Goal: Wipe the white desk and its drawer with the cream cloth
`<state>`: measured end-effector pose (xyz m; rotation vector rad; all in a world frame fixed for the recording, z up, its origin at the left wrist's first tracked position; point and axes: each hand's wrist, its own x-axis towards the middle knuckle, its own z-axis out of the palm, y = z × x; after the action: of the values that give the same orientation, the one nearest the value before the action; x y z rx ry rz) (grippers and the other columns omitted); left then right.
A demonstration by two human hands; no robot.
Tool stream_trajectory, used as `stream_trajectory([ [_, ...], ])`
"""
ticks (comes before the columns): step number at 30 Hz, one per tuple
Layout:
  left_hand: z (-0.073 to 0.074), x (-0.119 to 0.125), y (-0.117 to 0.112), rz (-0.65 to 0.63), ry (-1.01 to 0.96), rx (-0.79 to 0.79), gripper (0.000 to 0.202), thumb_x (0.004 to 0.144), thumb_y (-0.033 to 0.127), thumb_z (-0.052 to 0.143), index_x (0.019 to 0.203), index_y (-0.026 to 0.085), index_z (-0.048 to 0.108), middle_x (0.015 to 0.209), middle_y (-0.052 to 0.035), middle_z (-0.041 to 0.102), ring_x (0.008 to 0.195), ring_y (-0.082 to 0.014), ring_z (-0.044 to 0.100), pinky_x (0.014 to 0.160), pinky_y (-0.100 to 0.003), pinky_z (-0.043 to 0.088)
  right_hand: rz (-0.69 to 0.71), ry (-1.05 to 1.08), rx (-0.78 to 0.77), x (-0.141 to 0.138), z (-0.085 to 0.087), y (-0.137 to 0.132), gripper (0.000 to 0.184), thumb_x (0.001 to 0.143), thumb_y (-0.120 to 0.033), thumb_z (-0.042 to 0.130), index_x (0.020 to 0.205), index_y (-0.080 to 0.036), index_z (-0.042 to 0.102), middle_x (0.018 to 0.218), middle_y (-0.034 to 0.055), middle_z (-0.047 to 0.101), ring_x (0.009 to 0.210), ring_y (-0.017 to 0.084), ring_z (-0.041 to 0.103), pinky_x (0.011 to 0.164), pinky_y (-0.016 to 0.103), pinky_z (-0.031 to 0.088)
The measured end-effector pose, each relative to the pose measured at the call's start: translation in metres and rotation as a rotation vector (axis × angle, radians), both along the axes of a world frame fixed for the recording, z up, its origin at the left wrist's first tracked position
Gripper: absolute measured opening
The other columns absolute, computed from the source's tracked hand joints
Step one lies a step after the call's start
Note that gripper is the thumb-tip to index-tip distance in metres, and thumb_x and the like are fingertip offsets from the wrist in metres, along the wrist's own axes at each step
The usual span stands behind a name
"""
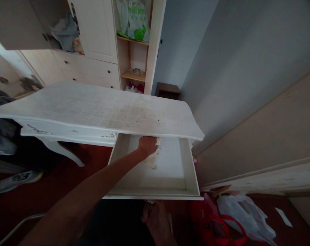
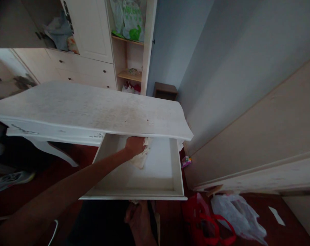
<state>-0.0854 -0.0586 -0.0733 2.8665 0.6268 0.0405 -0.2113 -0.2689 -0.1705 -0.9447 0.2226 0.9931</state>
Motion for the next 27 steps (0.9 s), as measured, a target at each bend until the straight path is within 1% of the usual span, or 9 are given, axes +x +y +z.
stream_trajectory([
  [3,-0.004,0.025,-0.027,-0.060,-0.070,0.006,0.048,0.085,0.035,0.061,0.130,0.020,0.058,0.116,-0.0155,0.069,0.105,-0.0330,0.067,0.087,-0.045,0.054,0.010,0.009,-0.013,-0.001,0.002,0.001,0.045,0.065,-0.062,0.076,0.071,-0.018,0.067,0.042,-0.0029,0.051,0.039,0.011,0.044,0.045,0.024,0.036],
  [6,-0.007,0.051,-0.054,-0.111,-0.106,-0.002,0.047,0.086,0.033,0.061,0.131,0.021,0.056,0.117,-0.0137,0.068,0.106,-0.0306,0.065,0.086,-0.041,0.054,0.013,0.026,-0.003,-0.002,0.003,0.002,0.042,0.063,-0.060,0.079,0.071,-0.020,0.066,0.041,-0.0032,0.051,0.039,0.012,0.043,0.044,0.024,0.035],
  [9,-0.007,0.071,-0.077,-0.145,-0.130,-0.013,0.046,0.088,0.028,0.057,0.132,0.018,0.054,0.121,-0.0161,0.064,0.112,-0.0312,0.062,0.087,-0.041,0.053,0.003,0.038,-0.007,-0.003,0.004,0.003,0.042,0.064,-0.062,0.077,0.068,-0.021,0.064,0.041,-0.0036,0.050,0.039,0.012,0.041,0.043,0.024,0.032],
  [12,-0.006,0.079,-0.088,-0.181,-0.129,-0.028,0.041,0.088,0.023,0.053,0.128,0.014,0.057,0.119,-0.0193,0.063,0.114,-0.0335,0.059,0.085,-0.043,0.053,0.012,0.037,-0.016,-0.002,0.005,0.002,0.044,0.069,-0.064,0.072,0.067,-0.021,0.064,0.042,-0.0030,0.049,0.040,0.012,0.041,0.045,0.024,0.031],
  [15,-0.006,0.073,-0.085,-0.257,-0.109,-0.043,0.036,0.085,0.023,0.055,0.119,0.015,0.061,0.115,-0.0183,0.063,0.112,-0.0342,0.059,0.082,-0.043,0.054,0.024,0.024,-0.006,-0.001,0.004,0.000,0.043,0.076,-0.063,0.068,0.069,-0.020,0.066,0.045,-0.0018,0.051,0.043,0.012,0.044,0.048,0.025,0.034],
  [19,-0.011,0.050,-0.086,-0.488,-0.042,-0.066,0.031,0.075,0.028,0.064,0.105,0.020,0.068,0.115,-0.0125,0.063,0.101,-0.0291,0.061,0.078,-0.039,0.053,0.021,0.031,-0.022,-0.002,0.003,0.000,0.046,0.074,-0.065,0.068,0.069,-0.019,0.066,0.045,-0.0015,0.051,0.044,0.012,0.045,0.050,0.025,0.037],
  [21,-0.015,0.036,-0.095,-0.633,-0.003,-0.073,0.030,0.071,0.030,0.066,0.100,0.022,0.070,0.112,-0.0109,0.064,0.101,-0.0295,0.060,0.079,-0.040,0.052,0.010,0.034,-0.024,-0.003,0.003,0.001,0.047,0.071,-0.066,0.070,0.072,-0.019,0.067,0.044,-0.0022,0.051,0.044,0.012,0.045,0.049,0.025,0.037],
  [24,-0.019,0.020,-0.114,-0.848,0.059,-0.100,0.028,0.067,0.031,0.068,0.094,0.024,0.072,0.103,-0.0087,0.068,0.104,-0.0318,0.058,0.086,-0.046,0.048,-0.012,0.044,-0.011,-0.003,0.006,0.002,0.048,0.070,-0.066,0.072,0.076,-0.019,0.067,0.044,-0.0034,0.051,0.042,0.012,0.044,0.047,0.024,0.036],
  [27,-0.018,0.011,-0.127,-0.984,0.120,-0.118,0.023,0.068,0.030,0.066,0.089,0.024,0.071,0.096,-0.0064,0.071,0.103,-0.0306,0.058,0.089,-0.049,0.046,-0.012,0.028,-0.012,-0.002,0.012,0.003,0.048,0.071,-0.066,0.071,0.074,-0.019,0.065,0.044,-0.0030,0.051,0.043,0.012,0.046,0.048,0.024,0.037],
])
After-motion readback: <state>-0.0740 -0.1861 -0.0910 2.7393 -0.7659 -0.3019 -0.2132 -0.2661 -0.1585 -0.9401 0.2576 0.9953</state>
